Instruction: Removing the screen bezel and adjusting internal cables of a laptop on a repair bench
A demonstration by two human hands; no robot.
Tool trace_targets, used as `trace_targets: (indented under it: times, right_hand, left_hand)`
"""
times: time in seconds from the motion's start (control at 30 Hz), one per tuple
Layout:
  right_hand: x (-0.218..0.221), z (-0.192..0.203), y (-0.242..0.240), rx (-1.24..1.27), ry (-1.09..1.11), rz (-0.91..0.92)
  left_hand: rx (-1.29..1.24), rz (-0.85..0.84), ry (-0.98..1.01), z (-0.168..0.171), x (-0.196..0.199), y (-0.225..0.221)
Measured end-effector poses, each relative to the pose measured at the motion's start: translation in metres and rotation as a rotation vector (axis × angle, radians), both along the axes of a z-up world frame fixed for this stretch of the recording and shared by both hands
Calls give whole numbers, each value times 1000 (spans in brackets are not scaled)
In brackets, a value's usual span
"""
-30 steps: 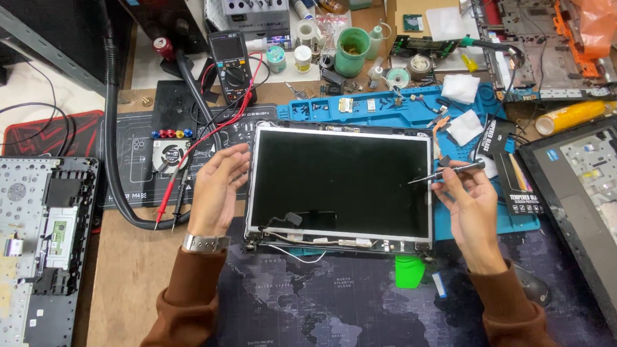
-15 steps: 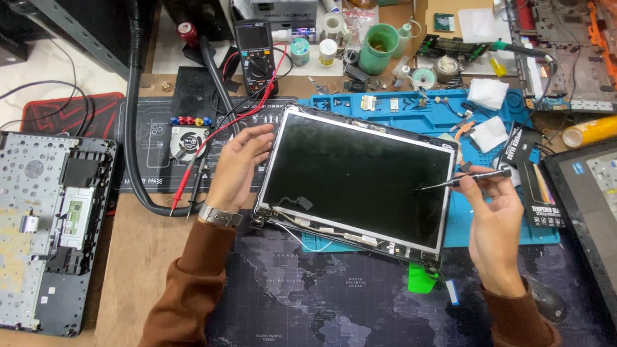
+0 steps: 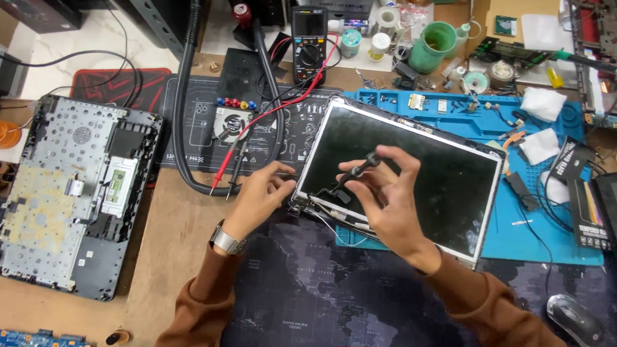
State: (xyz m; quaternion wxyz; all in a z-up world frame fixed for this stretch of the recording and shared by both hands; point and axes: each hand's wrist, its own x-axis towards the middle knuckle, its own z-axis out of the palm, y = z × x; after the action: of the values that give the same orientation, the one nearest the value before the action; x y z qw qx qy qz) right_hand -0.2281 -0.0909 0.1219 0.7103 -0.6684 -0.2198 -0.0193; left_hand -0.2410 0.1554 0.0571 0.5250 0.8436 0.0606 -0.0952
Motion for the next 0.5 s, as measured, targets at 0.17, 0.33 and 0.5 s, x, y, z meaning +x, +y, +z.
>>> trace_targets:
  times: [0.17, 0.33, 0.5]
  right_hand:
    - [-9, -3, 24, -189, -209, 47]
    - [-6, -11, 36, -243, -274, 84]
    - [-4, -20, 40, -243, -318, 106]
  left_hand:
    - [-58, -87, 27, 8, 1, 3]
    - [-191, -116, 56, -7, 7, 9]
    - [-335, -86, 50, -10, 6, 13]
